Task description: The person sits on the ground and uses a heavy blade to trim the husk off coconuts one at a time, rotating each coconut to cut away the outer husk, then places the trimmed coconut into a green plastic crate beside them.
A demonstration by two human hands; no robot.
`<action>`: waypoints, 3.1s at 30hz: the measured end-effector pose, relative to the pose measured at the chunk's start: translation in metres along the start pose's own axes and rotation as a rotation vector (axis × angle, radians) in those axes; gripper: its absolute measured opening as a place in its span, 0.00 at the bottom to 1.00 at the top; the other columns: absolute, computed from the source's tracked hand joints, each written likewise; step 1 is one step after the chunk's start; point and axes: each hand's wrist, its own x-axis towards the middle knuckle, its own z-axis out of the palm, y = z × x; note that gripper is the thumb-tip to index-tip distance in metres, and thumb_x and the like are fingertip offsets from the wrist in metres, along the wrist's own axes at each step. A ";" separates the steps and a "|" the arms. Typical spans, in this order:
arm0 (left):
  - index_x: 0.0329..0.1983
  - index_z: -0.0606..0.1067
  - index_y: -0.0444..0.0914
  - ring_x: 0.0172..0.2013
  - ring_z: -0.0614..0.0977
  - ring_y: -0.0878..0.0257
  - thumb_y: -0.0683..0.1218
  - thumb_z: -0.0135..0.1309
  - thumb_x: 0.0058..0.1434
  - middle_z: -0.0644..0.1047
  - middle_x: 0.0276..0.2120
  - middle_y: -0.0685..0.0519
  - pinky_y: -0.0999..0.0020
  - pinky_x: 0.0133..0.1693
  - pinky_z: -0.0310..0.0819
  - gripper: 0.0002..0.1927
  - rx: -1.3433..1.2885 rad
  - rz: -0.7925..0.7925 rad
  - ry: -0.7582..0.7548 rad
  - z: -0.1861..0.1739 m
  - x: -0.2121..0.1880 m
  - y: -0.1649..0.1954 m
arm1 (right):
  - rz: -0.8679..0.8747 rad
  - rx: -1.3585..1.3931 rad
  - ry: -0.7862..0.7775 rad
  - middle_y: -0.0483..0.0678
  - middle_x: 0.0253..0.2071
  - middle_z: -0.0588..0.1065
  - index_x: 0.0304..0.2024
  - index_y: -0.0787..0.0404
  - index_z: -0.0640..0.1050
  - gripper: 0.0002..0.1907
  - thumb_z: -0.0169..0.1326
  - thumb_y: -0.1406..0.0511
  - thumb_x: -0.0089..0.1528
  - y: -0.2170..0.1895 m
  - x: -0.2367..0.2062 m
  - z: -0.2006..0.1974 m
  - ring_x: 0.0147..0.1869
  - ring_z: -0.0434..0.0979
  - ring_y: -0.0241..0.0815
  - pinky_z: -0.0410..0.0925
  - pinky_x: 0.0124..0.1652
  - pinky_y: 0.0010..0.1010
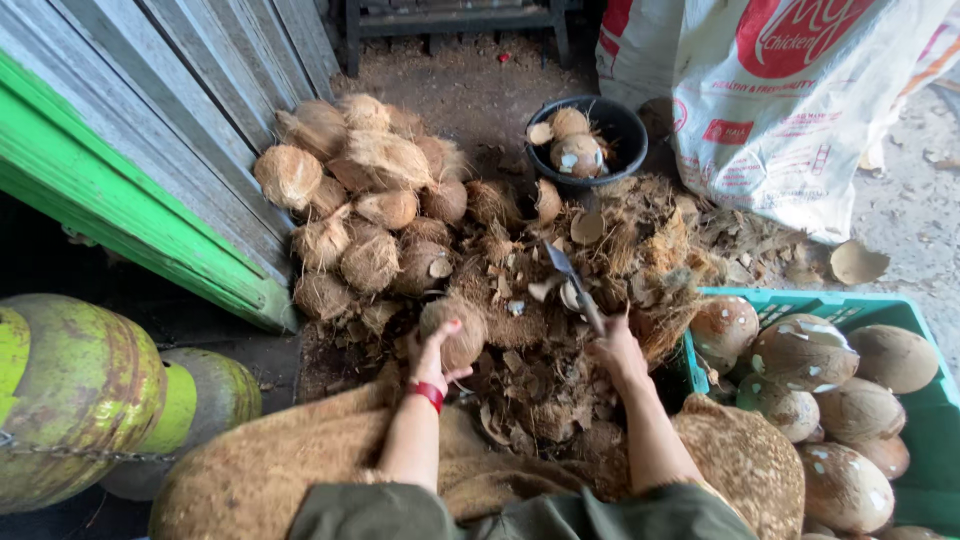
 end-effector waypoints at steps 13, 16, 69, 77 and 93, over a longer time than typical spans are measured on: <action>0.69 0.51 0.58 0.67 0.63 0.45 0.42 0.78 0.23 0.58 0.67 0.48 0.47 0.65 0.65 0.70 0.913 0.712 -0.115 0.014 0.012 -0.001 | -0.021 0.390 -0.128 0.42 0.24 0.75 0.39 0.56 0.76 0.09 0.57 0.65 0.55 -0.057 -0.095 0.029 0.23 0.70 0.34 0.63 0.22 0.26; 0.70 0.44 0.59 0.68 0.59 0.43 0.42 0.78 0.25 0.51 0.70 0.45 0.47 0.67 0.61 0.73 0.869 0.562 -0.090 0.015 0.005 -0.002 | -0.089 0.524 -0.197 0.44 0.25 0.76 0.38 0.61 0.77 0.10 0.59 0.68 0.53 -0.039 -0.091 0.040 0.25 0.74 0.37 0.66 0.25 0.28; 0.70 0.54 0.62 0.67 0.61 0.41 0.41 0.76 0.25 0.58 0.67 0.52 0.36 0.66 0.58 0.68 1.169 0.387 -0.094 0.043 -0.002 0.027 | -0.661 0.716 -0.167 0.40 0.17 0.69 0.28 0.57 0.70 0.10 0.57 0.69 0.62 -0.067 -0.134 0.014 0.18 0.66 0.29 0.61 0.16 0.23; 0.68 0.53 0.57 0.67 0.54 0.32 0.47 0.82 0.26 0.51 0.70 0.45 0.33 0.64 0.53 0.68 1.223 0.488 -0.050 0.042 0.001 0.023 | -0.147 0.602 -0.493 0.44 0.17 0.68 0.28 0.63 0.71 0.09 0.60 0.74 0.54 -0.057 -0.112 0.054 0.13 0.64 0.35 0.58 0.14 0.29; 0.65 0.60 0.58 0.64 0.64 0.44 0.44 0.77 0.23 0.61 0.63 0.52 0.41 0.64 0.64 0.62 1.206 0.461 -0.136 0.055 -0.015 0.028 | -0.231 0.371 -0.324 0.42 0.23 0.69 0.28 0.59 0.70 0.10 0.58 0.75 0.52 -0.056 -0.115 0.037 0.26 0.67 0.34 0.66 0.28 0.31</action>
